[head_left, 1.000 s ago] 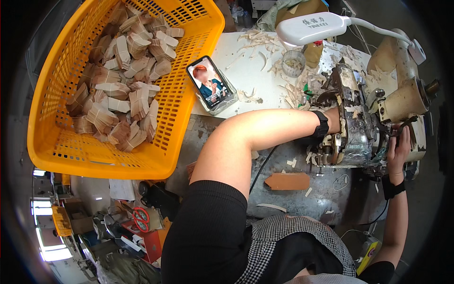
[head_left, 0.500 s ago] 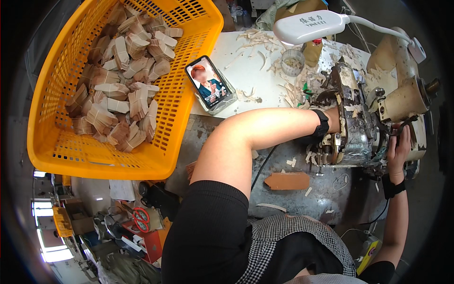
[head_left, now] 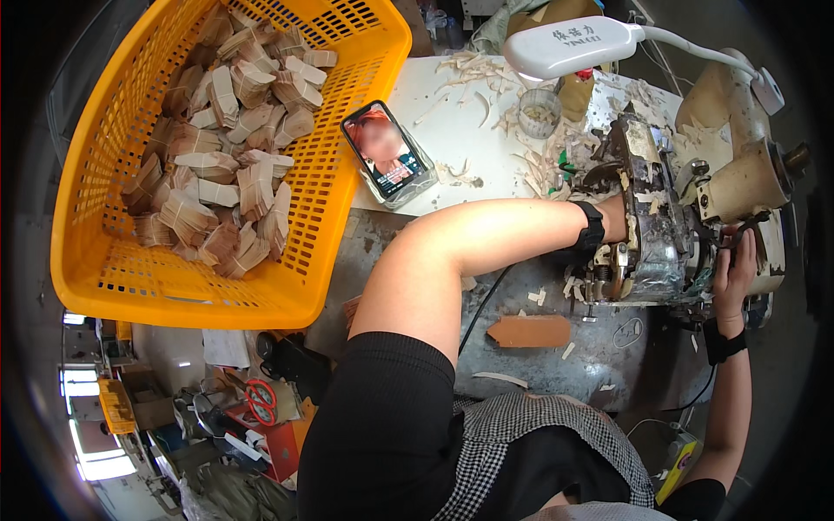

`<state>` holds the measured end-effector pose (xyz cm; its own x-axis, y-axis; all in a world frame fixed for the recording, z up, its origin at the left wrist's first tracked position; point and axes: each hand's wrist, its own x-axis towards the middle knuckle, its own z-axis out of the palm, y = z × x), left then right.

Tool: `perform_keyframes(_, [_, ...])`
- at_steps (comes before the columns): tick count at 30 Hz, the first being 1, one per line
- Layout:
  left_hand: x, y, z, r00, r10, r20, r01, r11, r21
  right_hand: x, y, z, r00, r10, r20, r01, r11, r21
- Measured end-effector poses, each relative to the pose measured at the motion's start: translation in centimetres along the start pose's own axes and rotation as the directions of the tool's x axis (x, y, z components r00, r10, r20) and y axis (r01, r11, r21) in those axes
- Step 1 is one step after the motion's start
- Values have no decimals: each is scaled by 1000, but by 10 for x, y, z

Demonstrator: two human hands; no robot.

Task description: The person is using a shoe manufacturing machine to shape or thin pieces of leather/material.

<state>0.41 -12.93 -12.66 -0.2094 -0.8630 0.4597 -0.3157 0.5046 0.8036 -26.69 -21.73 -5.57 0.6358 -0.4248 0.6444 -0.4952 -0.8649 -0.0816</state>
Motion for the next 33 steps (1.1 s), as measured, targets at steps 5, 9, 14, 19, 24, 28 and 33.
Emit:
perform_keyframes(5, [2,1,-2,994,106,-16,-104,991,84,0,1,0,1000,-5,9,5,1000,-9])
perform_keyframes(9, [1,-2,-1,992,122,-11,-121,991,60,1,0,0,1000,-12,5,12,1000,-2])
perform_keyframes(14, [3,-6,1,995,95,6,-95,987,128,1,-1,-1,1000,-4,2,4,1000,-2])
perform_keyframes(19, [-1,-17,6,997,73,-30,-70,993,90,0,-1,1,1000,15,-2,-15,1000,-5])
perform_keyframes(24, [0,-11,3,997,75,0,-75,990,121,-1,1,0,1000,-4,4,4,1000,-7])
perform_keyframes(28, [3,-12,6,995,56,-79,-49,995,89,2,-2,-2,999,21,40,-23,999,39])
perform_keyframes(33, [3,-9,2,997,34,-62,-32,999,33,5,-6,-1,999,17,43,-19,998,57])
